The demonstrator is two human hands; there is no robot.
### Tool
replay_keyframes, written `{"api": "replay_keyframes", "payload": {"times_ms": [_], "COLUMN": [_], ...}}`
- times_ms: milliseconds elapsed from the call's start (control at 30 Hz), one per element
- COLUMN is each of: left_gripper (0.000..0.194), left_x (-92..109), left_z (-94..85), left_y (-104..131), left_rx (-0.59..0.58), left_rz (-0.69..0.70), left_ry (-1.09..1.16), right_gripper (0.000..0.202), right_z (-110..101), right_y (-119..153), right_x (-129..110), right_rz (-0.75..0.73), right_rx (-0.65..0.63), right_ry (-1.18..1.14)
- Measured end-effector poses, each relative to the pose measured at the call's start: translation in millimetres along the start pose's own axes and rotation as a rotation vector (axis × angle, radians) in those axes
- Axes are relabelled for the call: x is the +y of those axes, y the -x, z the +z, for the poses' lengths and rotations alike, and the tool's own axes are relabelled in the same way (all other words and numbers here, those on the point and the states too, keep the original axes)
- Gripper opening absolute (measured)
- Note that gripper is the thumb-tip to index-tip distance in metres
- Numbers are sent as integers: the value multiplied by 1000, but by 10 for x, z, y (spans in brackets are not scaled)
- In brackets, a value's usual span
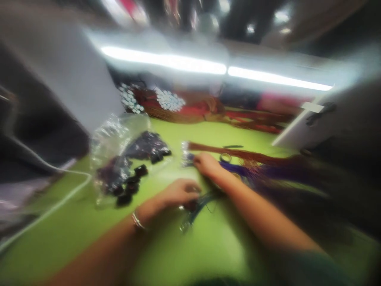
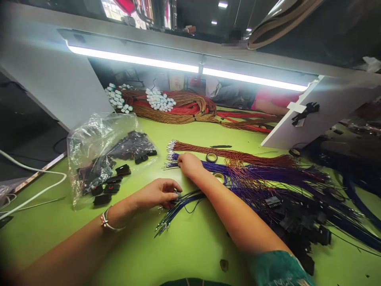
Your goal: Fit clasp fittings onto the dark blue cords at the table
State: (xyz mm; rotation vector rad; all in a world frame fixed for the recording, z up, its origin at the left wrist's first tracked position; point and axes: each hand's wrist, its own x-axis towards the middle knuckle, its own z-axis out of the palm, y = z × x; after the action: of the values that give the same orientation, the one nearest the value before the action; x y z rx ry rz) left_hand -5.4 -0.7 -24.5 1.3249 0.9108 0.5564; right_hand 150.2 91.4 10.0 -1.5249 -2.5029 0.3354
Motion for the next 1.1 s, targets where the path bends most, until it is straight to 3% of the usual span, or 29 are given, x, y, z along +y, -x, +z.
{"api": "replay_keyframes", "payload": {"times_ms": [133, 367, 500, 767, 1100], "left_gripper": [33, 49, 44, 36, 37], "left_x": [64, 252, 303, 250, 220], "left_z": [7, 20, 36, 53, 31], "left_y": [2, 32, 46, 10, -11], "left_rx": [13, 289, 402, 375, 367], "left_rz": [-2, 54, 53, 89, 57], "left_ry": [37, 271, 424, 594, 623], "right_gripper": [15, 11, 13, 17, 14], "right_z": [-79, -232, -280, -219, -133], "right_y": [-2, 165, 353, 676, 714], "right_x": [26, 41, 29, -57, -56], "right_rz": [3, 13, -28, 34, -14], "right_rx": [63, 271, 274, 229, 212], "right_ry": [-122, -244, -330, -394, -419]}}
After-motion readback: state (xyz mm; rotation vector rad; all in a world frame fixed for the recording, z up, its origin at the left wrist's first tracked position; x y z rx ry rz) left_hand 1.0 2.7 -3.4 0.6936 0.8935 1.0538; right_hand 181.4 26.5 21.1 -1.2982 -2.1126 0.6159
